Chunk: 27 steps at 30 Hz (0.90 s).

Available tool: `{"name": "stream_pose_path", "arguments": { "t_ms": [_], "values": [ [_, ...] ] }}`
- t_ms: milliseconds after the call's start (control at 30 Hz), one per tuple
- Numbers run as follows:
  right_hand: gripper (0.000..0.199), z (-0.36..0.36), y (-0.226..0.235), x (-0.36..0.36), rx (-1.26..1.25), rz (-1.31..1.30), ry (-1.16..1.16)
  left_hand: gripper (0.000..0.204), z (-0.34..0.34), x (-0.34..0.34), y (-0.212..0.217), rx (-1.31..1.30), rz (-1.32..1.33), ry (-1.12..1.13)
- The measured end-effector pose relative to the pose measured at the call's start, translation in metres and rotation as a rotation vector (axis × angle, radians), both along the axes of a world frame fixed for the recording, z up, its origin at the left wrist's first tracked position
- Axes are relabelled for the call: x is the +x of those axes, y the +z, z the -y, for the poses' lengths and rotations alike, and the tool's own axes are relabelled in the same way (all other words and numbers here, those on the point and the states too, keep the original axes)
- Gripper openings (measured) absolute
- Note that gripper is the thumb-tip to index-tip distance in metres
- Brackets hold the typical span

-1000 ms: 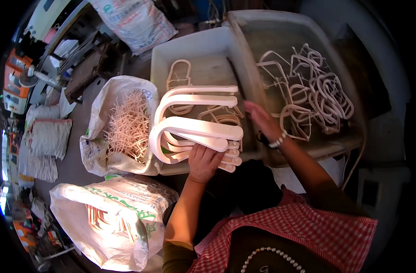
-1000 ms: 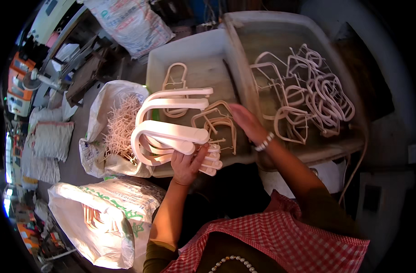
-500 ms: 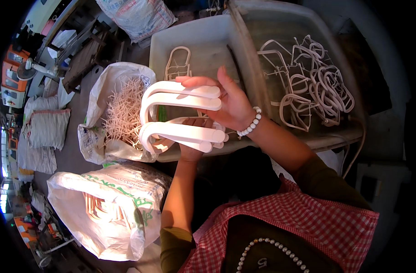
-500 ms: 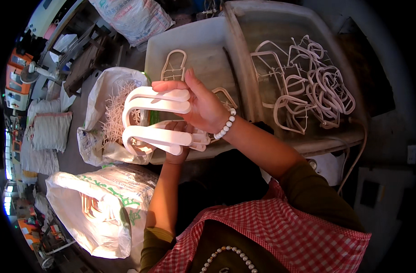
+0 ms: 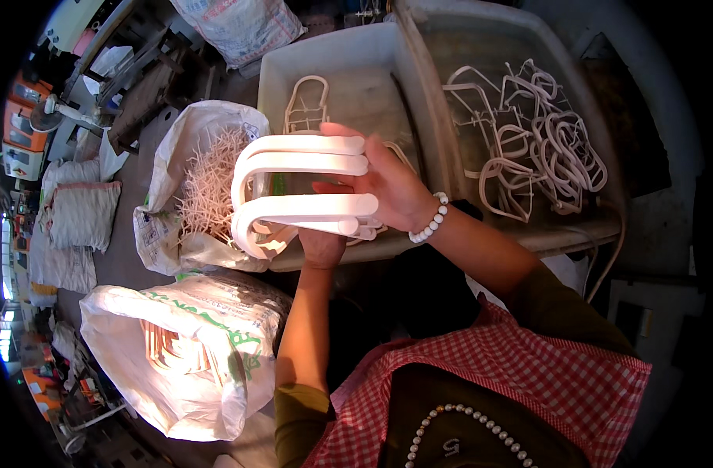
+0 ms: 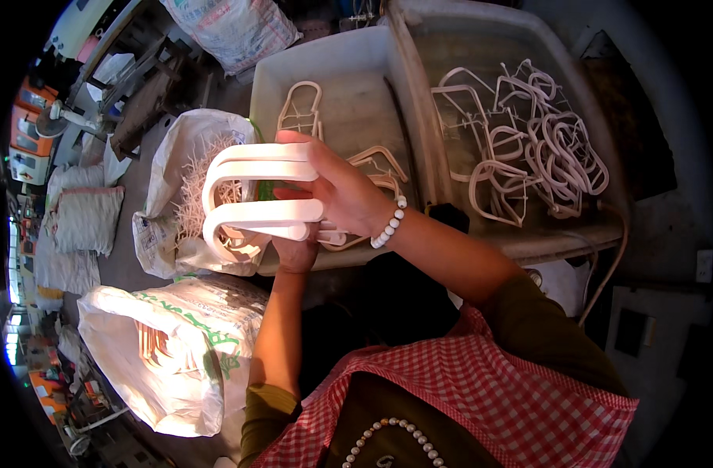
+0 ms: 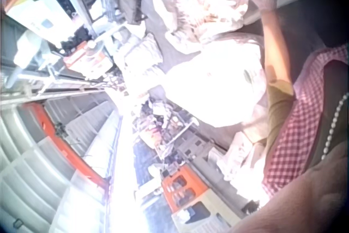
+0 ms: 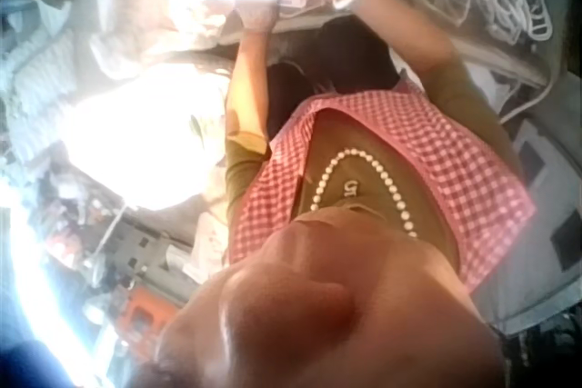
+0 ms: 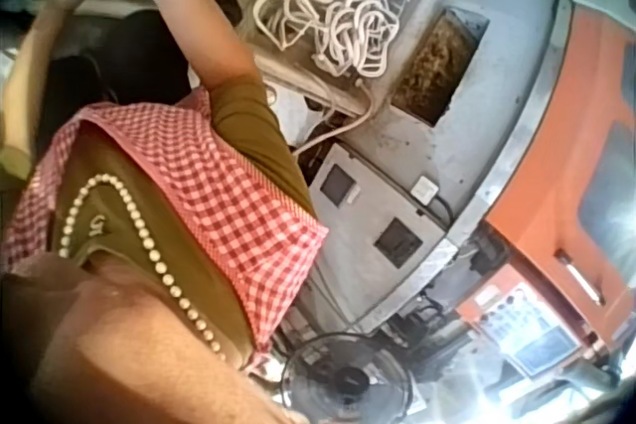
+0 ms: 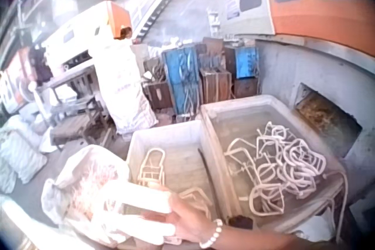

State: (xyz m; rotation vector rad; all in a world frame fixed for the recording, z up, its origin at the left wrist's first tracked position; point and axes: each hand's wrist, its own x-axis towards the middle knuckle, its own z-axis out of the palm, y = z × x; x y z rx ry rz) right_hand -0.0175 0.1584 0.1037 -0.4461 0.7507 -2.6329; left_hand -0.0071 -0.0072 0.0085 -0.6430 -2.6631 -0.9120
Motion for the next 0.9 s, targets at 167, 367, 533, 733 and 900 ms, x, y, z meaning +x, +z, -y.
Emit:
{"name": "stream_pose_path", "arguments": {
  "t_ms": [167, 367, 533, 733, 900],
  "values": [
    [0.078, 0.011, -0.025, -0.002, -0.277, -0.11, 0.064, 0.032, -0.012, -0.007, -0.01, -0.216, -0.636, 0.008],
    [0.084, 0.039, -0.025, -0.006, 0.35, -0.041, -0.068, 0.04, -0.037, -0.008, -0.02, 0.148, -0.005, 0.111],
    [0.064, 0.073, 0.006, -0.021, 0.086, 0.201, -0.384, 0.06, -0.062, -0.009, -0.061, 0.033, 0.08, -0.048],
    [0.032, 0.088, -0.011, -0.041, -0.176, 0.462, -0.23, 0.07, -0.07, -0.008, -0.057, -0.317, -0.085, 0.032],
    [0.023, 0.082, 0.003, -0.038, -0.247, 0.477, -0.077, 0.066, -0.057, -0.008, -0.061, -0.465, -0.193, 0.118]
  ]
}}
